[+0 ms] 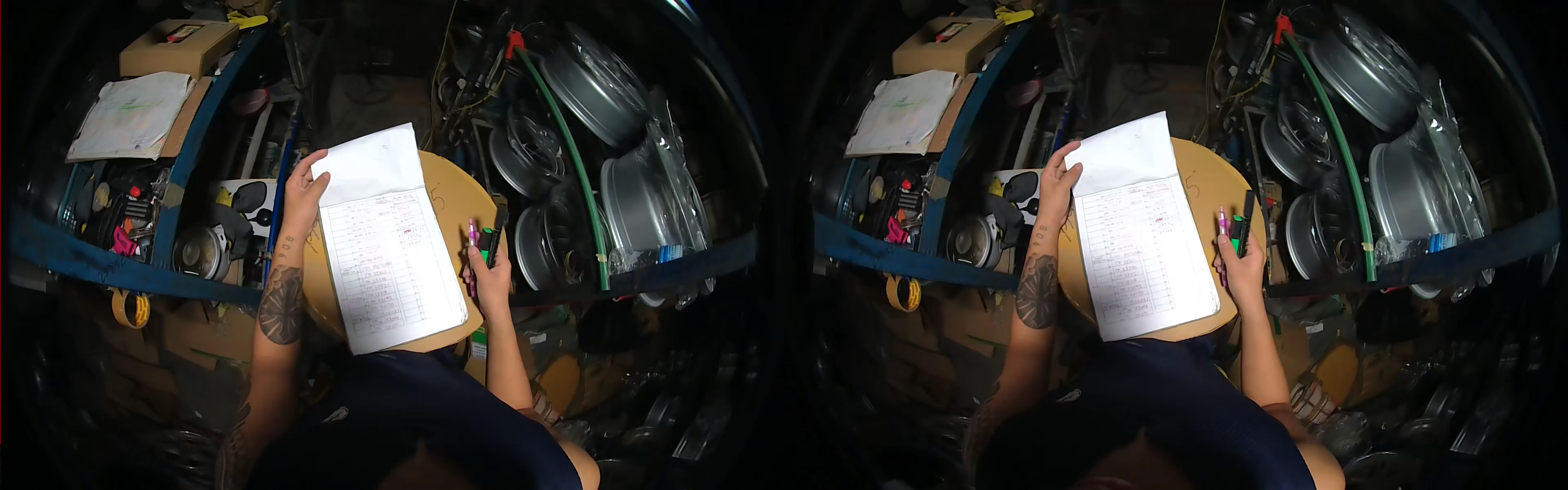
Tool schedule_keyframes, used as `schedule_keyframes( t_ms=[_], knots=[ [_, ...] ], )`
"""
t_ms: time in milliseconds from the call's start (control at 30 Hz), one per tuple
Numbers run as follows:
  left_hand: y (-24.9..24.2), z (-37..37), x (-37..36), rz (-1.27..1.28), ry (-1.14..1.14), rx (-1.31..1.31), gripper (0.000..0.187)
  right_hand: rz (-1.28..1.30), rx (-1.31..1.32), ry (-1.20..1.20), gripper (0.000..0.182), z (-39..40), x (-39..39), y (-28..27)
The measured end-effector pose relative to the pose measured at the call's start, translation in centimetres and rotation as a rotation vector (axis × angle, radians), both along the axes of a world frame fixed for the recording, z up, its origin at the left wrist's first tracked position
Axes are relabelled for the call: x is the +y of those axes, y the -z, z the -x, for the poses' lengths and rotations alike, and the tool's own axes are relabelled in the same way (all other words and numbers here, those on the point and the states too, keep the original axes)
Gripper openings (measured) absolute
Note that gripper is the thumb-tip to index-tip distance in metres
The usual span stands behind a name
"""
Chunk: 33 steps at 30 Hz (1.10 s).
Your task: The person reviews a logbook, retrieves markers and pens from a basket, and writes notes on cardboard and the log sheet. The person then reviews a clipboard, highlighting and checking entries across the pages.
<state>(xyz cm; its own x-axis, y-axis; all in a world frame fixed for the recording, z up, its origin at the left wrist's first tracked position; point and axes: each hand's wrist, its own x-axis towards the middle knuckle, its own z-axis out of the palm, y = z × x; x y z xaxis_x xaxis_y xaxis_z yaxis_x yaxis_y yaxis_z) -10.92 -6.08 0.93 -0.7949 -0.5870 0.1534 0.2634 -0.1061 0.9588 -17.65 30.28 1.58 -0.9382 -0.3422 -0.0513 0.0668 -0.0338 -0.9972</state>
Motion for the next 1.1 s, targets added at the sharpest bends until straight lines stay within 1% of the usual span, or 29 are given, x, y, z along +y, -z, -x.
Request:
schedule_keyframes(
  t_ms=[100,233,300,333,400,433,467,567,600,700,733,867,1100],
  knots=[
    [0.1,0.2,0.0,-0.087,0.021,0.066,0.046,0.004,-0.019,-0.02,0.024,0.2,-0.1,0.2],
    [1.1,0.2,-0.6,-0.143,0.052,0.079,0.051,-0.001,-0.035,-0.037,0.028,0.3,0.0,-0.2],
    [0.7,0.1,-0.3,-0.175,0.061,0.081,0.052,0.019,-0.038,-0.049,0.029,0.5,0.1,-0.1],
    [0.3,0.0,-0.3,-0.182,0.069,0.082,0.053,0.015,-0.053,-0.04,0.03,0.4,0.2,0.0],
    [1.4,0.2,-1.0,-0.117,0.052,0.09,0.053,0.03,-0.094,-0.055,0.031,0.4,0.1,-0.4],
    [1.7,0.2,-1.1,-0.098,0.052,0.097,0.053,0.013,-0.072,-0.066,0.03,0.5,0.1,-0.5],
    [2.0,0.4,-1.2,-0.104,0.025,0.098,0.053,0.0,-0.062,-0.074,0.03,0.6,0.1,-0.4],
    [0.7,0.1,-0.4,-0.175,0.055,0.073,0.051,-0.002,-0.07,-0.089,0.028,0.8,0.1,-0.2],
    [0.7,0.1,-0.4,-0.164,0.051,0.08,0.046,0.003,-0.079,-0.094,0.027,0.8,0.2,-0.1],
    [1.4,0.2,-0.7,-0.136,0.033,0.048,0.041,-0.003,-0.07,-0.086,0.026,0.8,0.4,-0.1],
    [1.7,0.3,-0.9,-0.157,0.032,0.073,0.035,0.002,-0.069,-0.101,0.025,0.9,0.6,0.4],
    [1.2,0.1,-0.5,-0.133,0.027,0.026,0.03,-0.009,-0.057,-0.09,0.023,0.8,0.5,0.3],
    [1.8,0.2,-1.0,-0.118,0.029,0.024,0.031,-0.052,-0.017,-0.092,0.02,0.7,0.4,0.4]
  ],
)
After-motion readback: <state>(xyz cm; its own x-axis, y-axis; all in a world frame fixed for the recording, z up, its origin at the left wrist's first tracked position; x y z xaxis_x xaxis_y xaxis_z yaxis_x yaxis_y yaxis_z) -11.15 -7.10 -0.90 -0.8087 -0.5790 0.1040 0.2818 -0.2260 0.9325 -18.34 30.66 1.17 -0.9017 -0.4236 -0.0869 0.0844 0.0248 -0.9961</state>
